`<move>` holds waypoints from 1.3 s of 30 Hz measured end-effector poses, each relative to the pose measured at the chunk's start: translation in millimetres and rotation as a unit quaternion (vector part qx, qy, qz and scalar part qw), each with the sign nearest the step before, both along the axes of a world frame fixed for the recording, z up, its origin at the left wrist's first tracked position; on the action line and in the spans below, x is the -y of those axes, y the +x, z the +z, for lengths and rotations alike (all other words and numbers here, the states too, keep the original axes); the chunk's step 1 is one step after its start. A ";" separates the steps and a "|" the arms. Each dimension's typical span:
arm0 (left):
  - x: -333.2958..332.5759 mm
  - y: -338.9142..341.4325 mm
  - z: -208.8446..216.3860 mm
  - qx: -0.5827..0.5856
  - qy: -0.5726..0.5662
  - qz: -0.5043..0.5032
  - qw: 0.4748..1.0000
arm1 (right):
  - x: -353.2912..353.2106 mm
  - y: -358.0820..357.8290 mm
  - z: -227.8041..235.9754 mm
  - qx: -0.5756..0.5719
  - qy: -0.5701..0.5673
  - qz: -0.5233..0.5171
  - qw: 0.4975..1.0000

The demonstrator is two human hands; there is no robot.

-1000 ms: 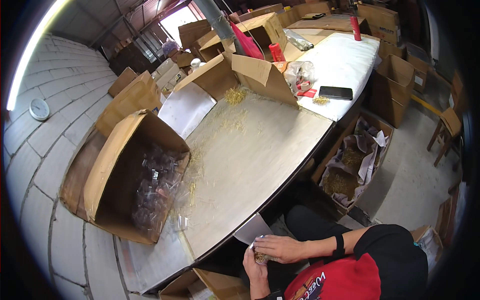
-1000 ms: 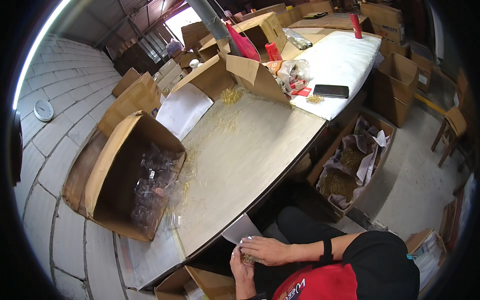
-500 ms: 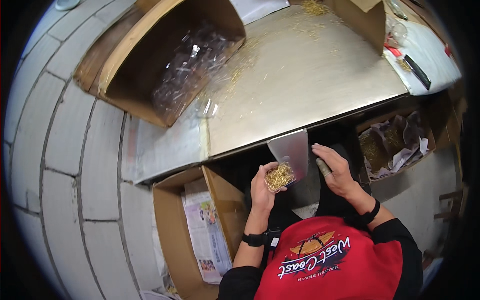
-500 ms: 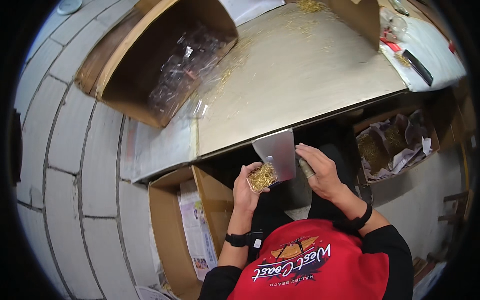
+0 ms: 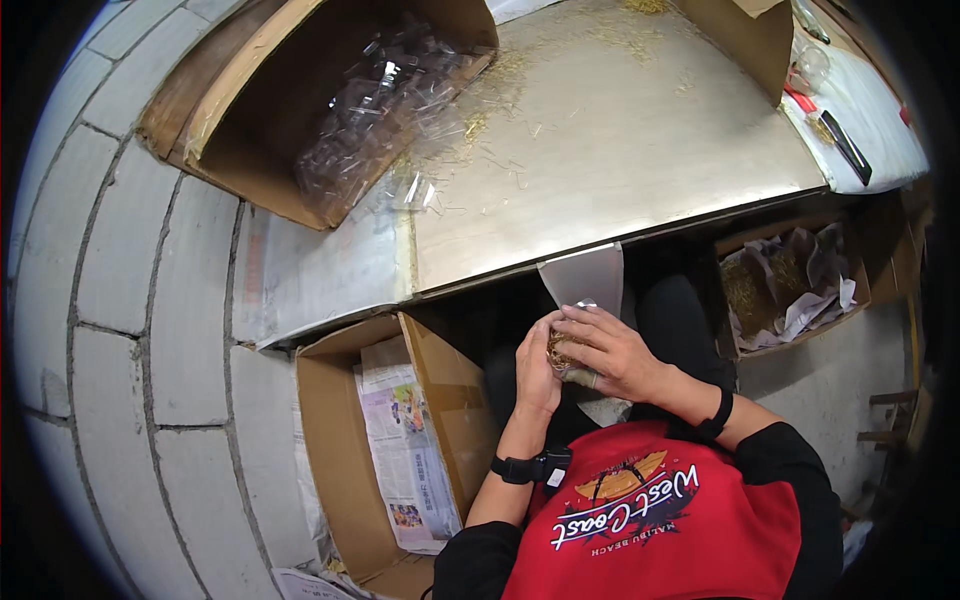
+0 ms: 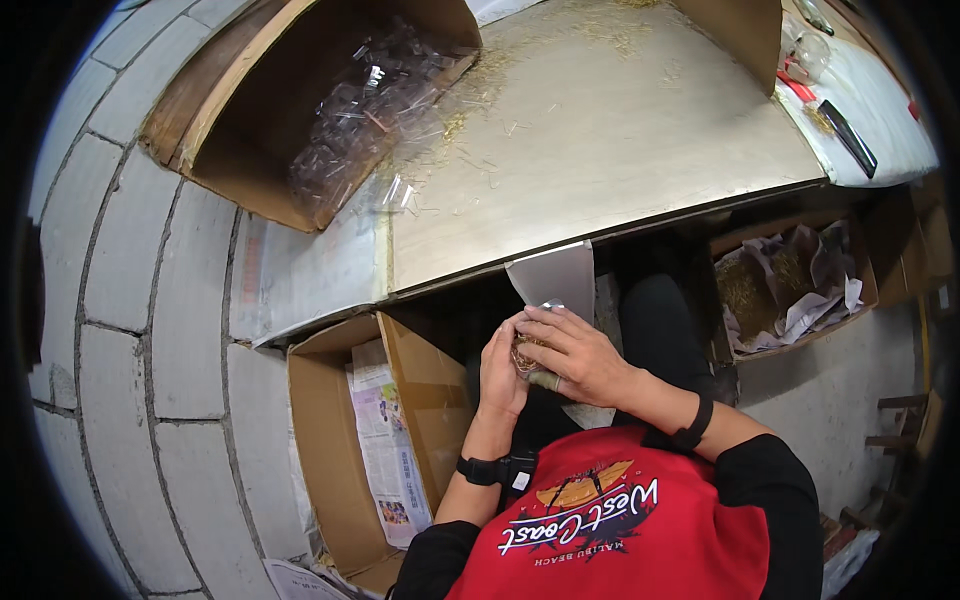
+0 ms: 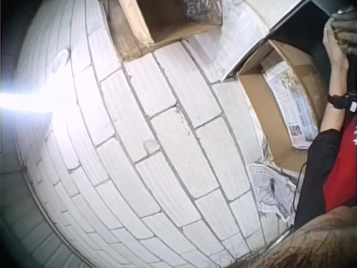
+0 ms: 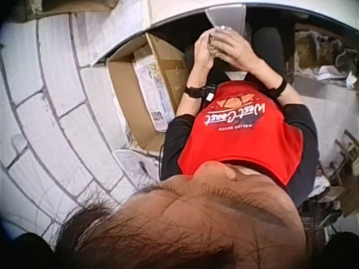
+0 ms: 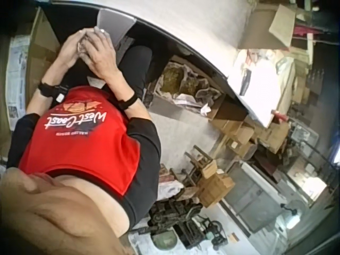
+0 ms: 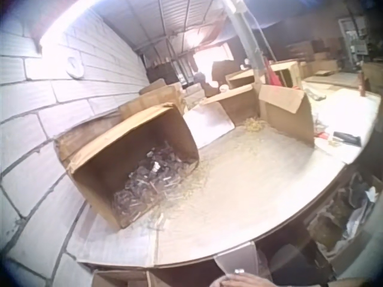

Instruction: The person scoops loose yellow noodles from a table into small clear plastic bags using a cylindrical scoop. They seal the bags and place them into a cardboard box lined with newspaper. The person repeats this process multiple times, occasionally gathering scattered noodles from the table surface.

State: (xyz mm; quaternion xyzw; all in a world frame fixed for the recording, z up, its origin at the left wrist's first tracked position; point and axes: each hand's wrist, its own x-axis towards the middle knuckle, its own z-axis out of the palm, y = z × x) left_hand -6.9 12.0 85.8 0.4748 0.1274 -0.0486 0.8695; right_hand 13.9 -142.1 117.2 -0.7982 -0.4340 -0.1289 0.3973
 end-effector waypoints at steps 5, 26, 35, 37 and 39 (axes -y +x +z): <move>-2.6 -1.8 3.1 -0.035 0.027 -0.040 0.998 | -5.6 -0.4 -7.8 -0.061 0.048 -0.003 0.997; -70.1 -30.6 -88.6 -0.133 0.012 -0.059 0.989 | -139.3 198.4 4.8 0.149 -0.231 0.061 0.960; -55.2 -23.8 -115.4 -0.127 -0.120 -0.083 0.981 | -55.8 222.1 2.5 0.089 -0.339 -0.109 0.930; -50.2 -22.8 -122.4 -0.123 -0.091 -0.073 0.986 | -37.5 204.1 35.9 -0.041 -0.328 -0.040 0.943; -42.9 -18.0 -113.2 -0.135 -0.073 -0.056 0.986 | -20.2 204.2 45.4 -0.130 -0.268 -0.050 0.953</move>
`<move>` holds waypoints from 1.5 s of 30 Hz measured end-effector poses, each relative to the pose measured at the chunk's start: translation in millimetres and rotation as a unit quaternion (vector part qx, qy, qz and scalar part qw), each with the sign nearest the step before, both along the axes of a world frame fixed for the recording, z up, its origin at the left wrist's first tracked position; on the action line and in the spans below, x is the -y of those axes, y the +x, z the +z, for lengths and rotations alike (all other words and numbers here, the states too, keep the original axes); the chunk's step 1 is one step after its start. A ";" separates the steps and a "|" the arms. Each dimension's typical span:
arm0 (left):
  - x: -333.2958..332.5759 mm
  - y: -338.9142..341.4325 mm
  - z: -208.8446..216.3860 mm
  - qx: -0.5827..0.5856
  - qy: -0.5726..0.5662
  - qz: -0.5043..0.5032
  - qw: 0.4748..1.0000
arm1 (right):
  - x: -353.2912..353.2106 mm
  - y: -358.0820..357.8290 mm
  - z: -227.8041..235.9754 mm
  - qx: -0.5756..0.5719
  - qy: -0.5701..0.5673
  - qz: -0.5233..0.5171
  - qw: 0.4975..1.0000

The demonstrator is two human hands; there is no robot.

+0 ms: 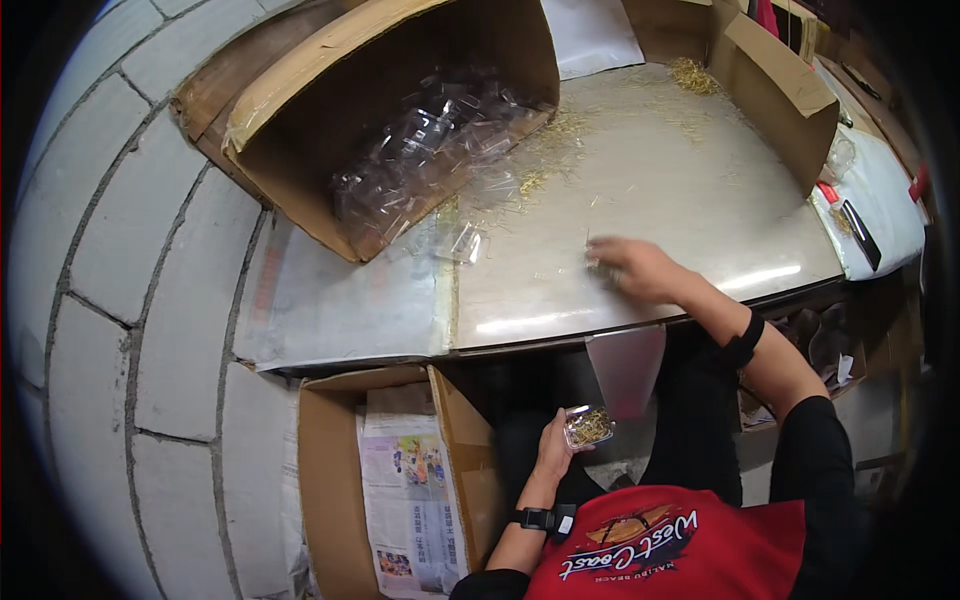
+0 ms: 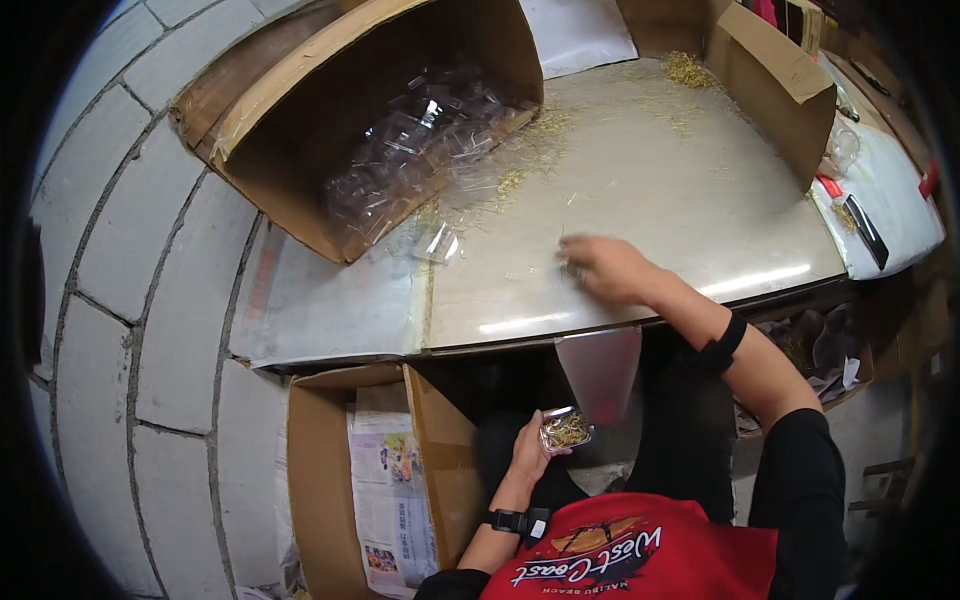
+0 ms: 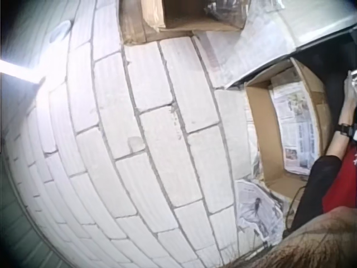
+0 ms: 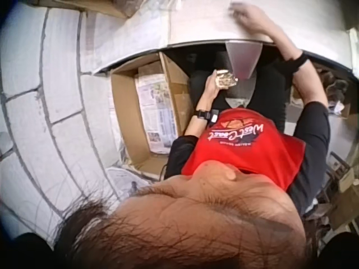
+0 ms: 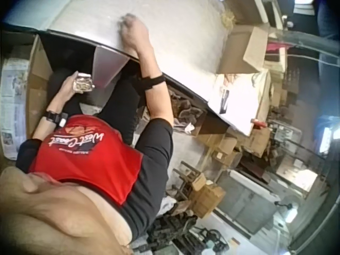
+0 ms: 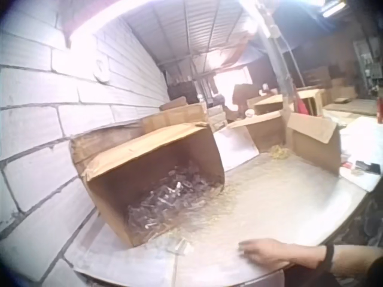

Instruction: The person scoops loose yellow noodles from a table into small clear plastic bags using a cylindrical scoop. They seal the bags and place them into a cardboard box lined with newspaper. The person repeats this process multiple times, occasionally gathering scattered noodles from the table surface.

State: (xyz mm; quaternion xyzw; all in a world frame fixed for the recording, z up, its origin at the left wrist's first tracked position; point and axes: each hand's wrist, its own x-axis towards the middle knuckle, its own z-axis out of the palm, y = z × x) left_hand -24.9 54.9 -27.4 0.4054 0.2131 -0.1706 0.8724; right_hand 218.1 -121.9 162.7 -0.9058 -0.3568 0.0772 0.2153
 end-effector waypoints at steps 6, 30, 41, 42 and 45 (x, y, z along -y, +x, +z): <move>17.1 4.5 4.1 0.008 0.049 -0.067 0.997 | 12.5 69.1 -26.9 0.043 0.070 -0.176 0.981; 53.8 26.3 12.1 -0.038 0.043 -0.042 0.998 | 9.2 -139.0 -37.3 0.177 0.115 -0.043 0.976; 50.4 -7.8 0.8 -0.073 -0.005 -0.139 0.988 | 84.4 -209.6 -54.3 0.003 0.169 -0.082 0.982; 48.7 -9.6 5.8 -0.055 0.000 -0.153 0.987 | 86.4 -212.3 -57.9 -0.003 0.179 -0.082 0.980; 37.1 -9.7 29.9 0.005 -0.005 -0.198 0.980 | 89.0 -220.3 -60.4 -0.038 0.204 -0.094 0.974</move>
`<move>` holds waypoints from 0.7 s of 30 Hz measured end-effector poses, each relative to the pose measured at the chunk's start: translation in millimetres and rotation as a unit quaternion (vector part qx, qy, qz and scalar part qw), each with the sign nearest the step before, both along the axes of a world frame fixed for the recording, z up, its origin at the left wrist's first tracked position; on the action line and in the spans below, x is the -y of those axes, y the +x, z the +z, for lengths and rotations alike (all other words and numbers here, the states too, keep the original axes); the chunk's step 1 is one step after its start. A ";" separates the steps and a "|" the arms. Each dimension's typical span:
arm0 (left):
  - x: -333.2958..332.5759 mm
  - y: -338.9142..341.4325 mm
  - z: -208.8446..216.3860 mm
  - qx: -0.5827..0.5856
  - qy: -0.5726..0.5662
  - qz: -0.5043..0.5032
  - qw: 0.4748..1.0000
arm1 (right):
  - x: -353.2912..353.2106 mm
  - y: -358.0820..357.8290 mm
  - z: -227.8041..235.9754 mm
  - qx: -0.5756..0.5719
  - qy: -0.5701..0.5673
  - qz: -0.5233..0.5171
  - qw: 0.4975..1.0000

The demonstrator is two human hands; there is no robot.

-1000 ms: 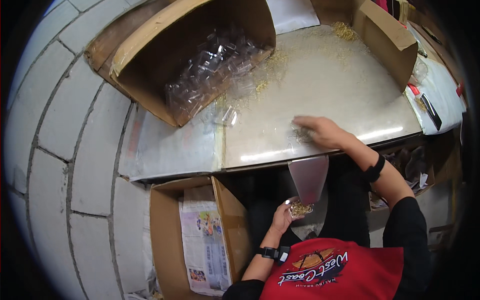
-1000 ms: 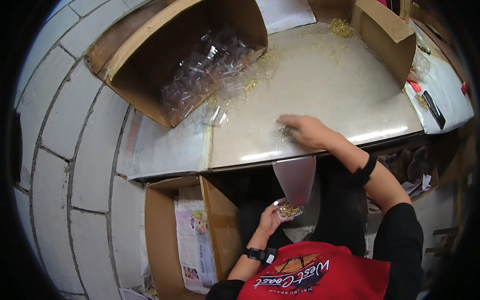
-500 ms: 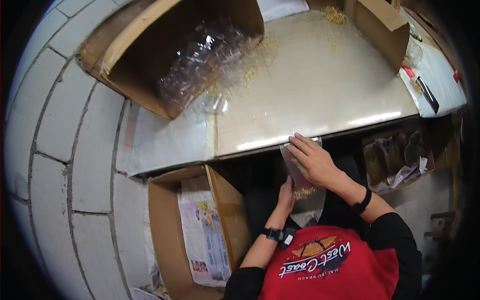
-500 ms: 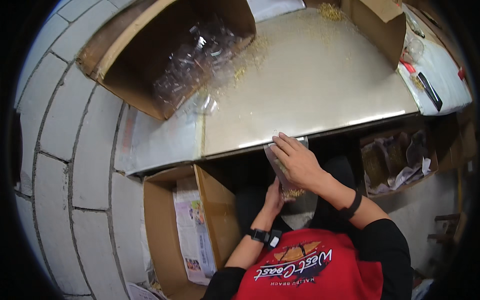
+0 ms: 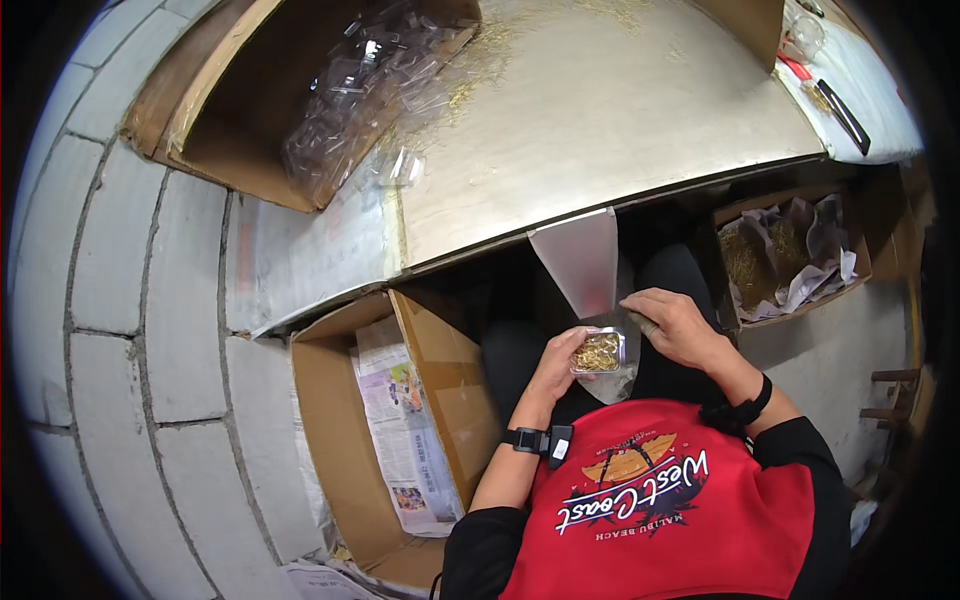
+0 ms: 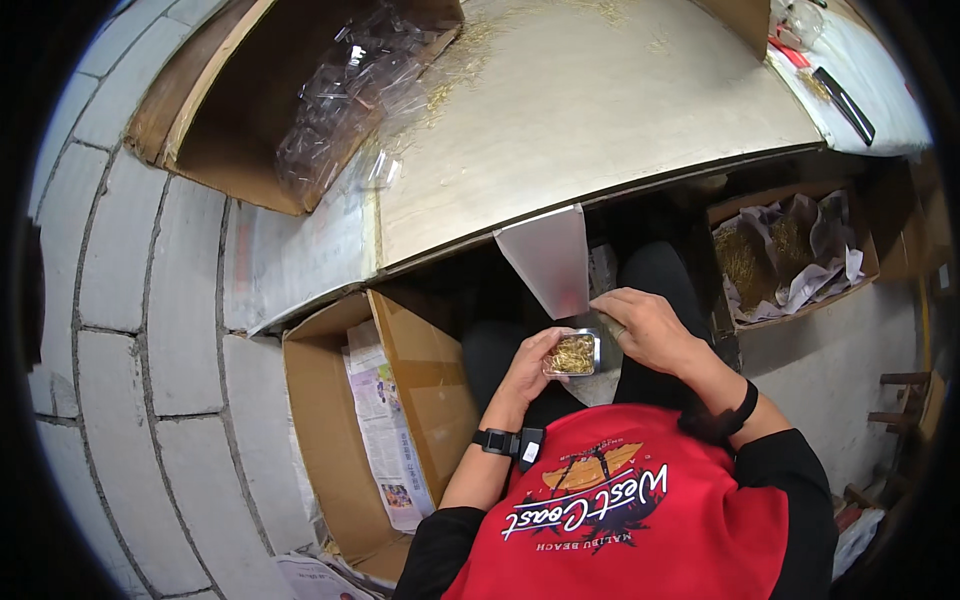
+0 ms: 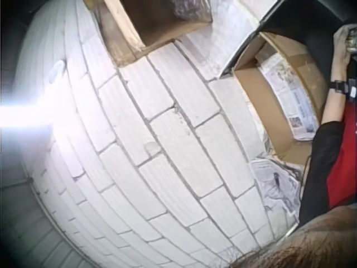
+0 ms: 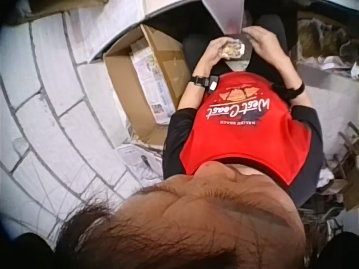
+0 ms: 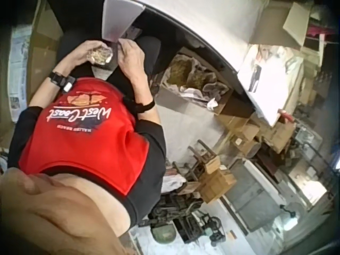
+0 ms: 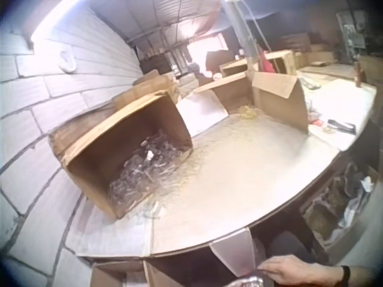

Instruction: The person scoops loose yellow noodles from a table into small clear plastic bags using a cylindrical scoop. They seal the bags and place them into a cardboard box lined with newspaper. The person repeats this process multiple times, occasionally gathering scattered noodles from the table surface.

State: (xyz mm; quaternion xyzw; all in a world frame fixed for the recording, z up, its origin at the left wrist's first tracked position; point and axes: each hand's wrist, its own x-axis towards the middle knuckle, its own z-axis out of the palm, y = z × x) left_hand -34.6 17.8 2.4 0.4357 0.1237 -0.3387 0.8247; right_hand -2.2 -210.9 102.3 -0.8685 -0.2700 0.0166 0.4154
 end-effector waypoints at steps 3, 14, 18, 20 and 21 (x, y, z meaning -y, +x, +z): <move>2.3 5.4 38.8 0.045 0.009 0.053 0.998 | -9.1 -1.6 8.3 -0.017 0.028 -0.013 0.999; 12.7 13.2 99.1 0.136 -0.073 0.087 0.984 | -33.7 1.5 21.6 0.173 -0.018 0.066 0.982; 15.1 16.2 106.3 0.138 -0.052 0.106 0.983 | -28.6 1.9 23.0 0.124 0.128 0.050 0.983; 12.8 16.9 106.2 0.151 -0.040 0.098 0.983 | -23.4 3.7 25.5 0.095 0.169 0.008 0.981; 11.6 16.1 105.6 0.157 -0.034 0.096 0.982 | -21.0 4.9 27.7 0.080 0.190 -0.013 0.979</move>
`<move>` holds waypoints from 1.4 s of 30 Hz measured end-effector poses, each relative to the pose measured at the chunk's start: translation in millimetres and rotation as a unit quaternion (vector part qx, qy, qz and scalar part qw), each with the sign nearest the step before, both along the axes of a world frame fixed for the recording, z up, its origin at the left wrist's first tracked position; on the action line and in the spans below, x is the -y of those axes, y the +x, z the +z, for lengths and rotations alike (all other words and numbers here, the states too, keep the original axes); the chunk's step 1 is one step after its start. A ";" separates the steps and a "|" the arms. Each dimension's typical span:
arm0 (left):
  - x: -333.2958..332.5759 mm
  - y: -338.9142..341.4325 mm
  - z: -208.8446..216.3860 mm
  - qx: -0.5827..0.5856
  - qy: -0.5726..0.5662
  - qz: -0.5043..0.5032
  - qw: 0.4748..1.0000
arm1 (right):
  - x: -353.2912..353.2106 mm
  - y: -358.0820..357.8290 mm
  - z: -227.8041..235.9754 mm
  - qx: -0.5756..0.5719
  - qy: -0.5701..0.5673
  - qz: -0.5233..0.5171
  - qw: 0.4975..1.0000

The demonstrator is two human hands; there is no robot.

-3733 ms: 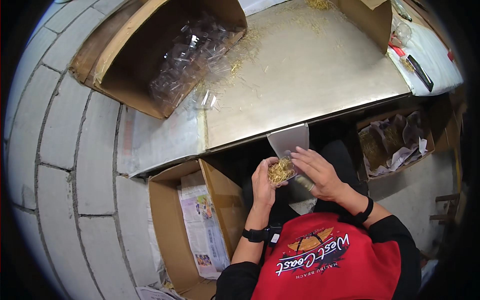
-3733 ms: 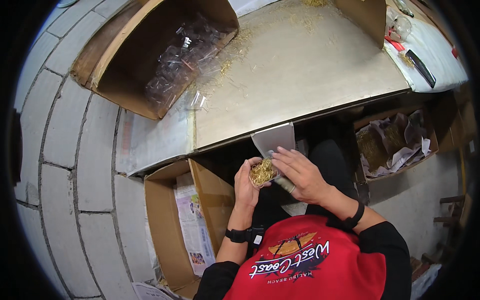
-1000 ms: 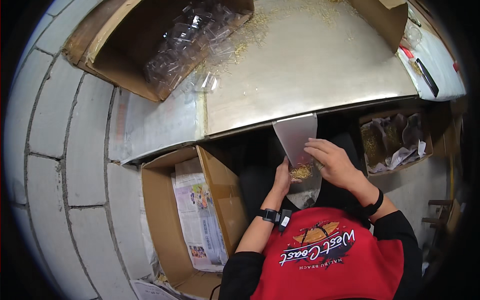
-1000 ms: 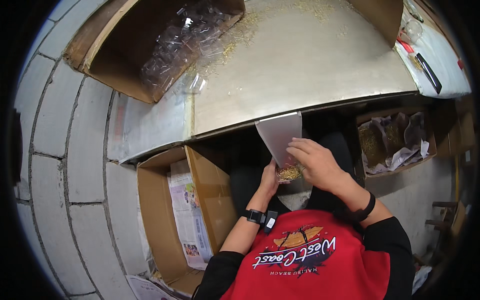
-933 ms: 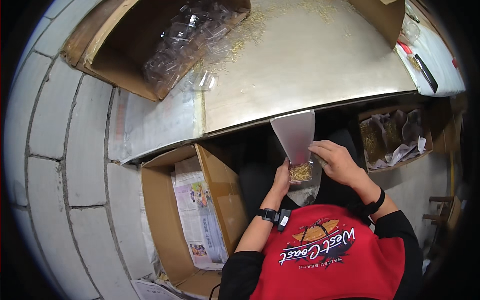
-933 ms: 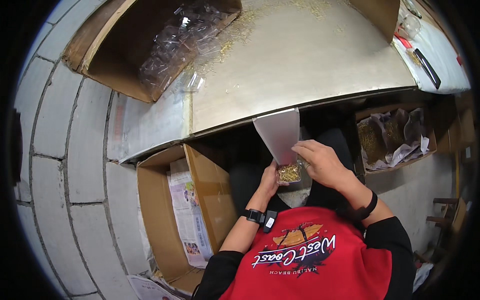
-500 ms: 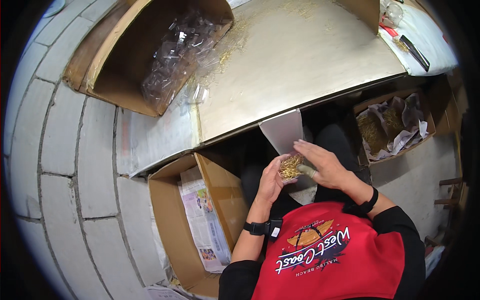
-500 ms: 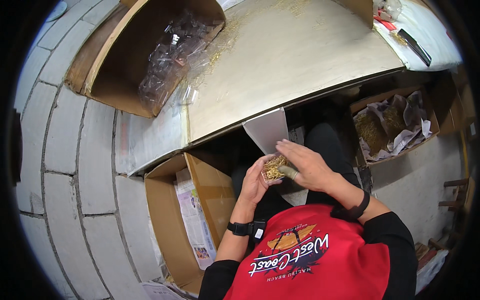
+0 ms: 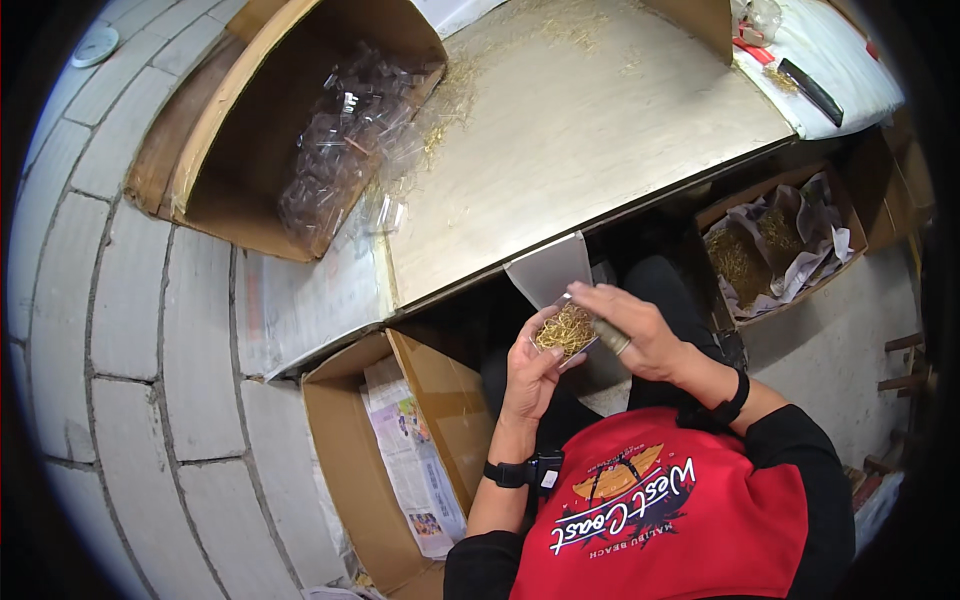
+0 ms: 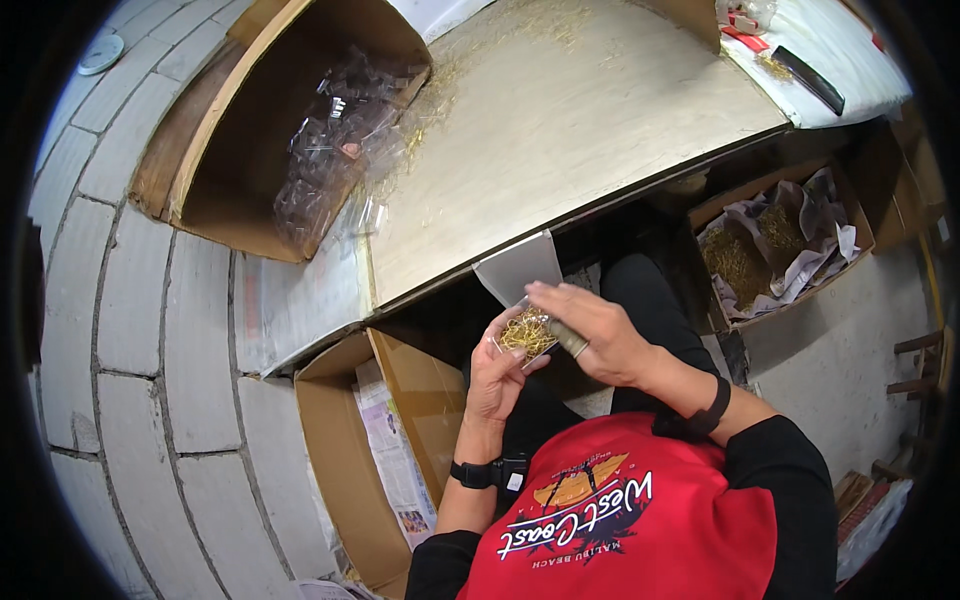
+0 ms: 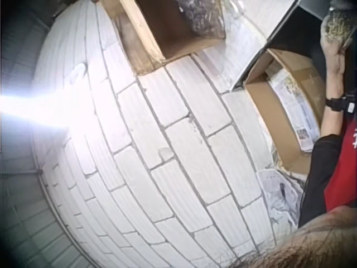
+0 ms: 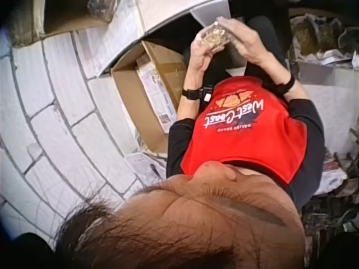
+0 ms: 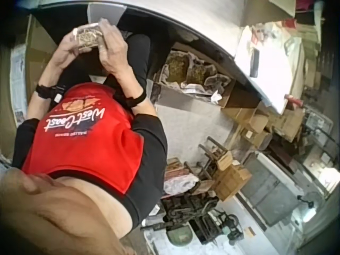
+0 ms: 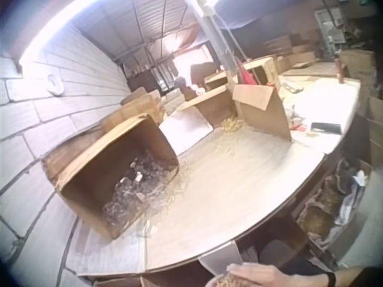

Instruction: The person scoops loose yellow noodles from a table into small clear plastic bags using a cylindrical scoop. They seal the bags and place them into a cardboard box lined with newspaper. The person repeats this process multiple times, occasionally gathering scattered noodles from the table surface.

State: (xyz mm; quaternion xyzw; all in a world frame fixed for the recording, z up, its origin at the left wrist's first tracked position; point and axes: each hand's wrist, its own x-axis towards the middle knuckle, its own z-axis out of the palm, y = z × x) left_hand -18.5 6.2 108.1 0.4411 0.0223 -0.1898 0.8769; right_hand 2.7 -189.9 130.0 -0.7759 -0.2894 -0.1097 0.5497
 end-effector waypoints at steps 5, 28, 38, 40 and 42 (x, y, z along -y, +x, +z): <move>-0.5 3.1 0.0 -0.025 -0.026 0.036 0.999 | 0.5 2.6 -3.1 0.005 0.006 -0.026 1.000; -225.6 11.6 89.4 0.022 0.283 0.387 0.877 | -20.1 8.9 0.6 0.002 -0.057 -0.035 0.998; -333.1 -10.8 -134.5 -0.160 0.187 0.574 0.781 | -50.6 25.1 -6.4 -0.031 -0.120 -0.012 0.992; -306.2 1.4 -130.4 -0.203 0.123 0.566 0.790 | -59.3 26.9 -5.2 -0.028 -0.141 -0.007 0.990; -305.9 6.2 -157.3 -0.216 0.154 0.566 0.781 | -69.6 29.6 -3.4 -0.024 -0.157 0.007 0.987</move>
